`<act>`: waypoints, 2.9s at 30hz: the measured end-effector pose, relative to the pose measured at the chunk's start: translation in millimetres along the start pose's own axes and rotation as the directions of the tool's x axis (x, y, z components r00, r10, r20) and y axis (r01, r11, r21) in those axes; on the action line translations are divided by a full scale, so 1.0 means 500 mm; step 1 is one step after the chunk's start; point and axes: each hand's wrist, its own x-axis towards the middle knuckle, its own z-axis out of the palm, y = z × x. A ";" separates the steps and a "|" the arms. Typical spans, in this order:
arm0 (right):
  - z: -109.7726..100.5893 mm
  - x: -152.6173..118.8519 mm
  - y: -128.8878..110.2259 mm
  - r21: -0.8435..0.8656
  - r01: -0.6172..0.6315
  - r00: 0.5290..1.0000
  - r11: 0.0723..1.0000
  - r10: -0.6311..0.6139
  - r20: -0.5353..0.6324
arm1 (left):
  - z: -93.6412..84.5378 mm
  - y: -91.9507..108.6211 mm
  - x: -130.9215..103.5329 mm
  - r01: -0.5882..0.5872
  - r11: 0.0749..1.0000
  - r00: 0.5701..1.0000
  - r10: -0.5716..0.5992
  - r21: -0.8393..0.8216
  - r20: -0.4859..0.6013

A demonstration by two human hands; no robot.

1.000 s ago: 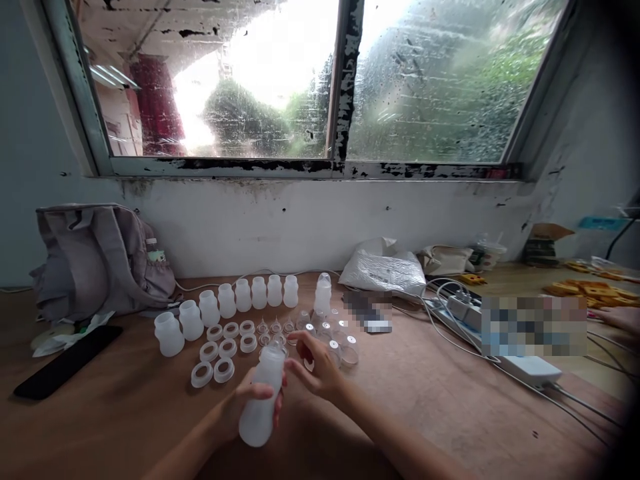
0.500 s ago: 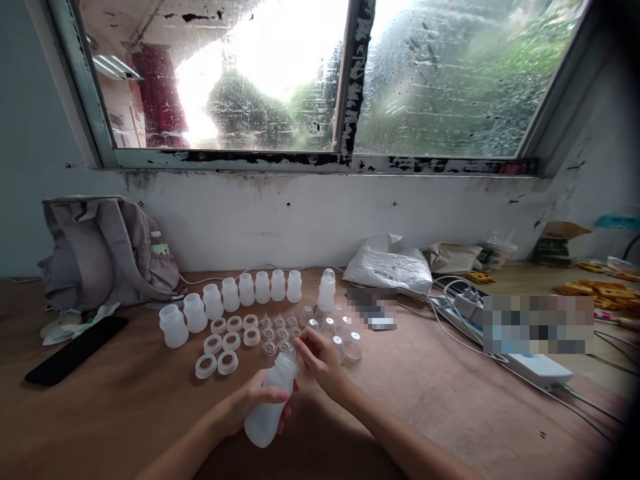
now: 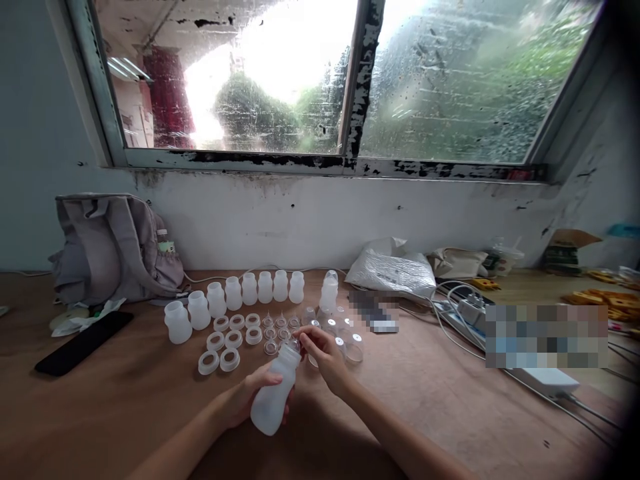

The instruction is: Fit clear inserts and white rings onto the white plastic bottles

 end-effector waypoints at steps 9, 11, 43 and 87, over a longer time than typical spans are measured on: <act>-0.020 -0.001 0.007 -0.268 0.103 0.961 0.958 -0.166 -0.223 | 0.008 0.005 0.010 -0.275 0.922 0.831 0.370 0.273 -0.415; -0.017 -0.005 0.012 -0.416 0.165 0.966 0.894 -0.232 -0.116 | 0.001 0.008 0.018 -0.356 0.836 0.649 0.542 0.417 -0.533; -0.111 0.209 -0.070 -0.995 -0.074 0.982 0.071 -0.167 -0.085 | -0.043 -0.008 0.016 -0.144 -0.044 0.759 0.637 0.989 0.139; 0.002 -0.033 0.020 -0.603 0.536 0.837 0.591 -0.282 0.468 | -0.041 -0.011 0.035 -0.376 0.614 0.723 0.663 0.693 -0.195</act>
